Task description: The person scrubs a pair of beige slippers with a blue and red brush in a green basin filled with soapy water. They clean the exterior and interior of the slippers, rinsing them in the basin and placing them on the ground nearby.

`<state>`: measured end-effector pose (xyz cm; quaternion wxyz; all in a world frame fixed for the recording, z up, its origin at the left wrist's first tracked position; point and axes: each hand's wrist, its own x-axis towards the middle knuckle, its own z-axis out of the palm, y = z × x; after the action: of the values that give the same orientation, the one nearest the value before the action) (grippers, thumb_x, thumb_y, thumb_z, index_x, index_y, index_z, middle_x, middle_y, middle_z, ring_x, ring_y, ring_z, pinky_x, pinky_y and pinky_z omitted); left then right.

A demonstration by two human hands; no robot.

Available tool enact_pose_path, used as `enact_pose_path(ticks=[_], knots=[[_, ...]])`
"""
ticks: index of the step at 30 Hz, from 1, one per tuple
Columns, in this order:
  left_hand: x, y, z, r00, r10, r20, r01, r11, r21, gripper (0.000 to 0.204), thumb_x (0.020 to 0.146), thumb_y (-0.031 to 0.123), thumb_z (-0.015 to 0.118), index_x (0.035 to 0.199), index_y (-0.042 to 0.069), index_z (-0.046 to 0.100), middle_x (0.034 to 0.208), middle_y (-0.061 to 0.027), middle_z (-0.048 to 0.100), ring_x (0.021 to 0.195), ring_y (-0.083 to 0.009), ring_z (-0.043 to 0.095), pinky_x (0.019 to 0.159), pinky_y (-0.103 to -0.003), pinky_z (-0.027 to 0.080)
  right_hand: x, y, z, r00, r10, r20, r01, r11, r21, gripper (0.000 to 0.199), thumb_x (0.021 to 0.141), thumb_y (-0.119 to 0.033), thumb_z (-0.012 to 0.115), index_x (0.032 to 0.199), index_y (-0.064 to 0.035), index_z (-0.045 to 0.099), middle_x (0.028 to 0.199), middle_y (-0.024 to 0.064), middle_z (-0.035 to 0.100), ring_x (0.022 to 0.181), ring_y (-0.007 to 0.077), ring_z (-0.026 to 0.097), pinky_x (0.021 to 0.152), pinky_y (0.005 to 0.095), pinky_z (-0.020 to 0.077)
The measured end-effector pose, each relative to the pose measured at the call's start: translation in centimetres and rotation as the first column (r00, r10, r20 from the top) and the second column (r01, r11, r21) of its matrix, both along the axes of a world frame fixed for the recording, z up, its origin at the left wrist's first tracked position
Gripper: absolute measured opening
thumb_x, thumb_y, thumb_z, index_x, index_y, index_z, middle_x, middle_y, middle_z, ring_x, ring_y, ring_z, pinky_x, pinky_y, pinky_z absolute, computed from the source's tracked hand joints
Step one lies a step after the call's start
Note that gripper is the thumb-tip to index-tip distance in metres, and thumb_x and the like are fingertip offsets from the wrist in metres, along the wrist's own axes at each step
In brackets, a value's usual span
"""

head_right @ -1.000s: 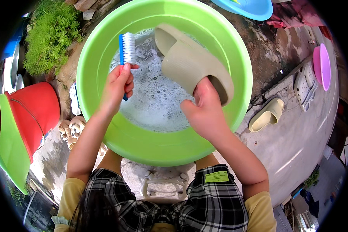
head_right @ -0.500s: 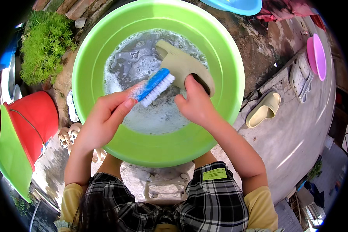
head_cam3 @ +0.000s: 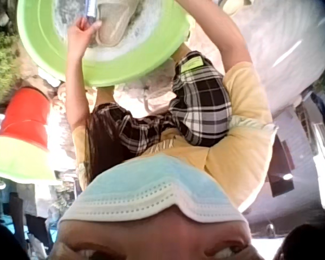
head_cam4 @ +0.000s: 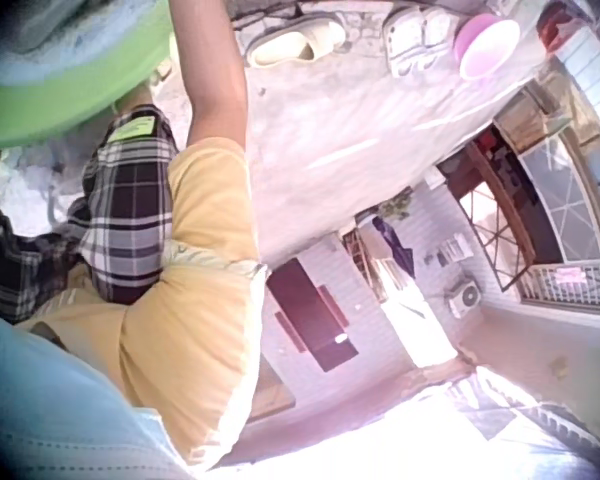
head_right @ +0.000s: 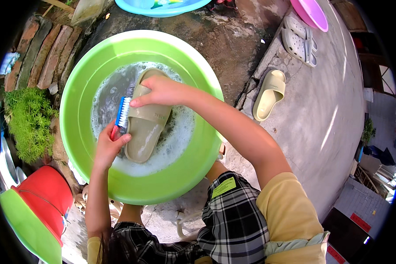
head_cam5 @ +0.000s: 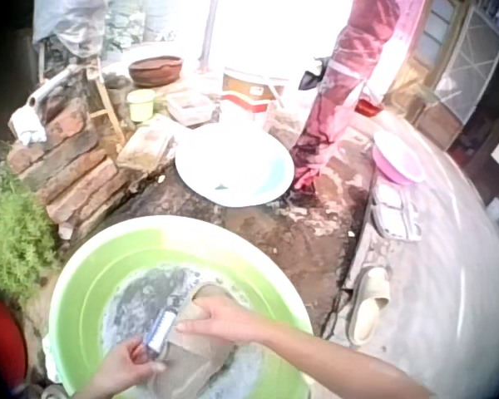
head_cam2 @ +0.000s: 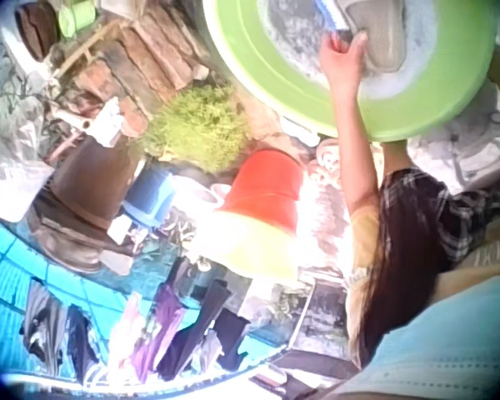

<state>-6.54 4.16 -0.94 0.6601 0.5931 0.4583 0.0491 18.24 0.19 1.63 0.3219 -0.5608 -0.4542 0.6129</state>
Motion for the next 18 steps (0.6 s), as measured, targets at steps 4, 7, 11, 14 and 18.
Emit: enact_pose_path(ticks=[4, 7, 11, 14, 18], knots=[[1.8, -1.3, -2.9, 0.973, 0.061, -0.222, -0.103, 0.978, -0.181, 0.040, 0.065, 0.019, 0.079, 0.084, 0.000, 0.049, 0.072, 0.0012, 0.051, 0.060, -0.0051, 0.043, 0.054, -0.022, 0.038, -0.9, 1.4, -5.3, 0.963, 0.133, 0.235, -0.142, 0.990, 0.019, 0.047, 0.072, -0.040, 0.070, 0.091, 0.0018, 0.059, 0.084, 0.0148, 0.063, 0.081, 0.0212, 0.061, 0.073, 0.0314, 0.0461], [1.6, -2.3, -7.2, 0.949, 0.067, -0.308, 0.006, 0.973, 0.230, 0.046, 0.060, 0.023, 0.082, 0.083, 0.000, 0.050, 0.071, -0.0044, 0.053, 0.062, -0.0137, 0.049, 0.057, -0.028, 0.042, -2.1, 0.7, -9.5, 0.934, 0.046, 0.355, -0.092, 0.989, 0.114, 0.048, 0.073, -0.039, 0.070, 0.096, 0.0011, 0.056, 0.086, 0.0168, 0.062, 0.082, 0.0266, 0.061, 0.073, 0.0346, 0.0465], [2.0, -2.1, -8.5, 0.842, 0.023, -0.539, 0.258, 0.861, 0.439, 0.052, 0.057, 0.024, 0.081, 0.091, -0.005, 0.055, 0.083, -0.0197, 0.061, 0.079, -0.0353, 0.060, 0.069, -0.039, 0.046, -3.3, 0.8, -11.3, 0.732, 0.232, 0.641, -0.306, 0.952, 0.005, 0.063, 0.068, -0.042, 0.071, 0.111, -0.0005, 0.051, 0.097, 0.0208, 0.060, 0.087, 0.0349, 0.060, 0.076, 0.0388, 0.0472], [3.0, -2.0, -9.3, 0.842, 0.043, -0.537, 0.233, 0.870, 0.435, 0.039, 0.062, 0.017, 0.072, 0.090, -0.007, 0.057, 0.083, -0.0260, 0.061, 0.082, -0.0382, 0.060, 0.072, -0.041, 0.046, -2.8, 0.1, -14.9, 0.601, -0.099, 0.793, -0.335, 0.870, 0.362, 0.071, 0.068, -0.044, 0.070, 0.119, -0.0018, 0.043, 0.092, 0.0192, 0.061, 0.086, 0.0352, 0.060, 0.073, 0.0403, 0.0481], [2.3, -2.0, -10.6, 0.890, 0.119, -0.440, 0.125, 0.866, 0.485, 0.028, 0.062, 0.008, 0.059, 0.086, -0.007, 0.059, 0.080, -0.0287, 0.060, 0.078, -0.0417, 0.059, 0.070, -0.043, 0.046, -2.9, 1.3, -8.8, 0.657, 0.149, 0.739, 0.017, 0.977, -0.211, 0.077, 0.069, -0.036, 0.072, 0.126, -0.0019, 0.033, 0.109, 0.0236, 0.054, 0.095, 0.0334, 0.057, 0.077, 0.0405, 0.0469]])
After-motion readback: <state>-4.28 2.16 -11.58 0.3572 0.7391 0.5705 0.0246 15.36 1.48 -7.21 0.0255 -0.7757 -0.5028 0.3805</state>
